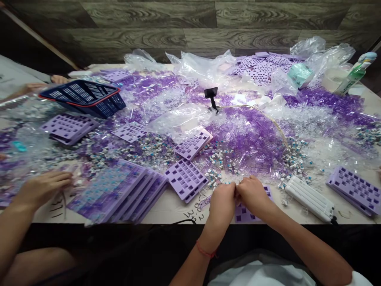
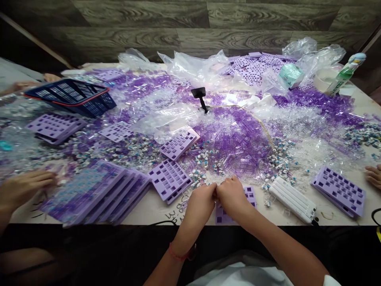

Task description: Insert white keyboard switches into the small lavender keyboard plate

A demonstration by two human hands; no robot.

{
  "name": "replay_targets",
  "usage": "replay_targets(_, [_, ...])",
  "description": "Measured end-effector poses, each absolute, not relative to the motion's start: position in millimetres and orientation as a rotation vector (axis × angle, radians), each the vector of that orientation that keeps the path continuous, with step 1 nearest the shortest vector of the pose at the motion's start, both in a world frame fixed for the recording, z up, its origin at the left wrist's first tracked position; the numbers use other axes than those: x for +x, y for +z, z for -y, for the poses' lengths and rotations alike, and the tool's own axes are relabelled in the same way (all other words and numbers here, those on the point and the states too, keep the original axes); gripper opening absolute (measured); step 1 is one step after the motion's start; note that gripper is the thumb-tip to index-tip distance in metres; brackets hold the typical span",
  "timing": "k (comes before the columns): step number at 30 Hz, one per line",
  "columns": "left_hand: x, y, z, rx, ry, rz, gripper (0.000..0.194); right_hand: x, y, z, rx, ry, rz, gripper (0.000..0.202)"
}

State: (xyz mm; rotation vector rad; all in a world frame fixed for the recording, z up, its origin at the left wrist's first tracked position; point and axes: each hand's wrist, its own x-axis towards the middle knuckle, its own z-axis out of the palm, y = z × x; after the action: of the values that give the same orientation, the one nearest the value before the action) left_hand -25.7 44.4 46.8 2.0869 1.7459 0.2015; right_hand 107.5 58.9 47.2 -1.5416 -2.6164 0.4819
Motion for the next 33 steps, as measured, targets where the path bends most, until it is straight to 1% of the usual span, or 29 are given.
replay_targets(3, [-23, 52, -50, 2.135, 0.152, -1.749, 0.021, 102, 46, -60, -1.566, 0.483, 2.616, 0.018])
replay_targets(5, [-21, 56, -53, 2.161, 0.058, -1.757, 0.021, 101, 45, -60, -1.561, 0.493, 2.612, 0.017])
replay_targets(8, [-15, 63, -59, 2.176, -0.096, -1.764, 0.021, 106, 42, -61, -1.533, 0.534, 2.609, 0.022])
replay_targets(11, [-9, 69, -65, 2.163, -0.179, -1.739, 0.02, 112, 40, -63, -1.519, 0.55, 2.613, 0.024])
replay_targets(16, [-5, 72, -76, 2.107, -0.237, -1.686, 0.017, 109, 40, -62, -1.514, 0.533, 2.658, 0.018])
replay_targets(20, [-15, 71, -73, 2.086, -0.233, -1.652, 0.02, 106, 41, -50, -1.513, 0.45, 2.653, 0.01])
replay_targets(22, [-25, 66, -65, 2.056, -0.151, -1.635, 0.021, 108, 39, -38, -1.52, 0.367, 2.601, 0.009])
replay_targets(24, [-39, 58, -57, 1.975, 0.059, -1.593, 0.024, 110, 34, -23, -1.506, 0.293, 2.518, 0.006])
replay_targets(25, [-48, 53, -53, 1.923, 0.177, -1.565, 0.024, 112, 31, -16, -1.495, 0.255, 2.471, 0.008])
replay_targets(27, [-65, 45, -50, 1.827, 0.367, -1.544, 0.019, 115, 24, -1, -1.474, 0.183, 2.389, 0.023])
replay_targets(29, [-78, 38, -54, 1.83, 0.54, -1.637, 0.012, 116, 17, 11, -1.456, 0.139, 2.348, 0.035])
replay_targets(31, [-87, 34, -63, 1.92, 0.683, -1.791, 0.014, 116, 11, 19, -1.442, 0.123, 2.329, 0.04])
replay_targets(33, [-89, 32, -74, 2.035, 0.71, -1.895, 0.018, 117, 8, 22, -1.436, 0.131, 2.314, 0.042])
